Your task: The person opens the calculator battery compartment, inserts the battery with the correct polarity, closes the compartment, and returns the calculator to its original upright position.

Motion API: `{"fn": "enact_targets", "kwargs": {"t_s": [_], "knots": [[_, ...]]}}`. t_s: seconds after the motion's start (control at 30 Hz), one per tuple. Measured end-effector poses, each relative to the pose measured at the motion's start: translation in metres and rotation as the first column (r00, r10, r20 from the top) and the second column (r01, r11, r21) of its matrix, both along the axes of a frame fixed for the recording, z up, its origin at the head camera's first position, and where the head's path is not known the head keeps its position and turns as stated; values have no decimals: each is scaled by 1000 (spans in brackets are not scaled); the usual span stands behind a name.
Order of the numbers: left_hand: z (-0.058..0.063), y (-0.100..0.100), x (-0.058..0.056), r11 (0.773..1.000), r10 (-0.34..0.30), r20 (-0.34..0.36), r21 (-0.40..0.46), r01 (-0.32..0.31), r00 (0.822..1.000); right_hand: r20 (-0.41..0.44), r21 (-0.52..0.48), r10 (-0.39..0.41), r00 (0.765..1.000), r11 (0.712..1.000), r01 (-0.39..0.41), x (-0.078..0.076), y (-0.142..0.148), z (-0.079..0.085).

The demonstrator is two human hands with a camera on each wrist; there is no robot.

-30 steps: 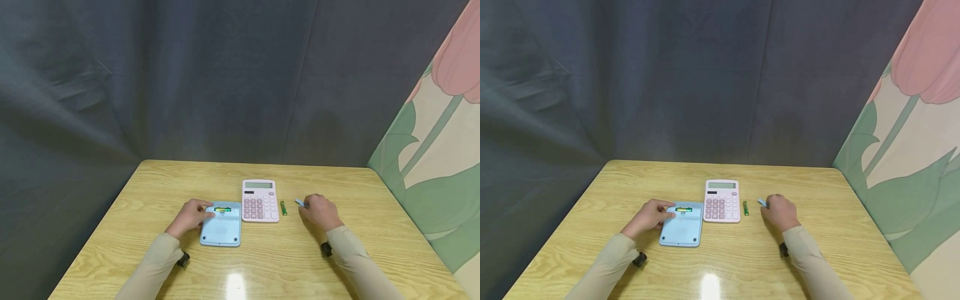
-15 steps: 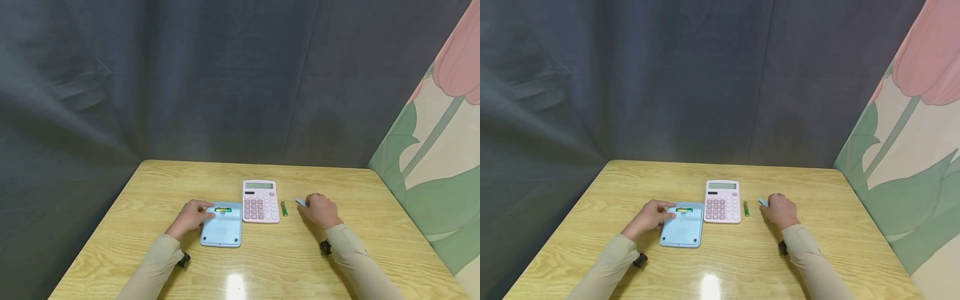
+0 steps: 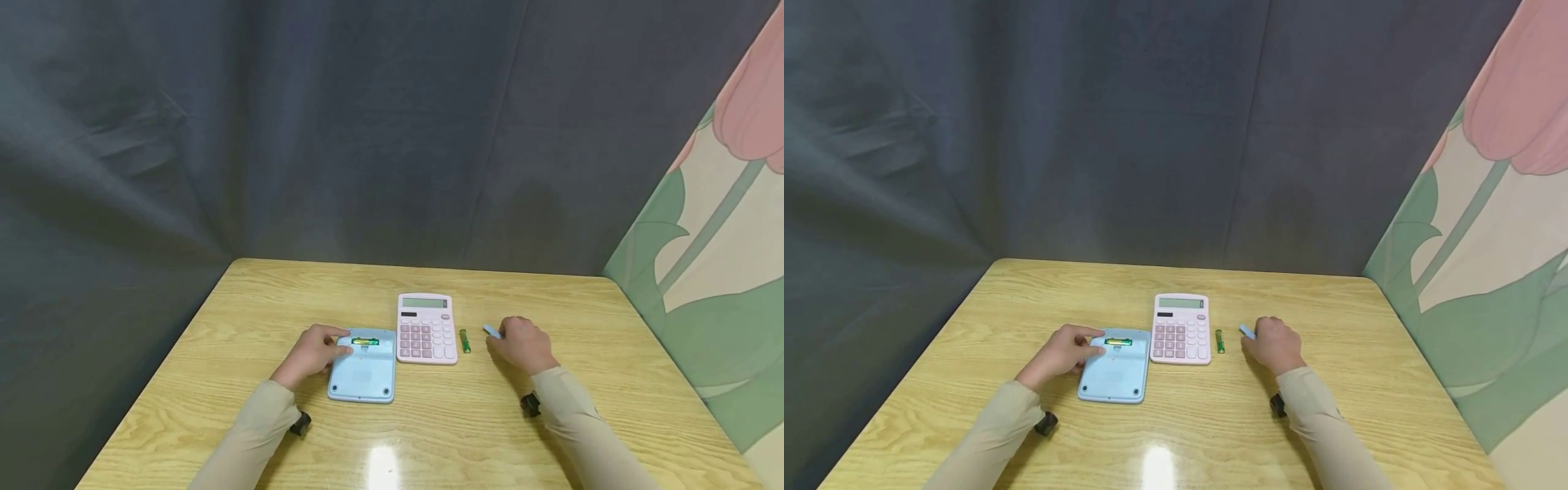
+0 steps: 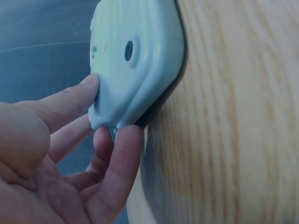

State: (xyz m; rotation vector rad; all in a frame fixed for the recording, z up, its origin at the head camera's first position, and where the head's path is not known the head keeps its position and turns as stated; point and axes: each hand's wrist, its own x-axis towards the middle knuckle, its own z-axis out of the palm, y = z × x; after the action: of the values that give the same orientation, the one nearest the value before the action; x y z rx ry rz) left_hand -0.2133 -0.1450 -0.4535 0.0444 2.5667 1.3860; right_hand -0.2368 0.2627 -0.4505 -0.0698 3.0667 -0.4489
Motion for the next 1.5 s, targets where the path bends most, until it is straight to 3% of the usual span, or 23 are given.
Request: {"fn": "enact_targets", "kwargs": {"t_s": [0.8,1.13,1.5], "knots": [[1,-1,2,999,15,11,39,-15,1000,-169,-53,120,978,990,-131,8,-35,16],[-1,1,2,998,24,36,51,-25,999,-169,-63,110,979,990,-123,10,-47,15],[0,1,1,999,29,41,39,-31,999,-218,-72,145,965,984,-164,11,-56,16]]}}
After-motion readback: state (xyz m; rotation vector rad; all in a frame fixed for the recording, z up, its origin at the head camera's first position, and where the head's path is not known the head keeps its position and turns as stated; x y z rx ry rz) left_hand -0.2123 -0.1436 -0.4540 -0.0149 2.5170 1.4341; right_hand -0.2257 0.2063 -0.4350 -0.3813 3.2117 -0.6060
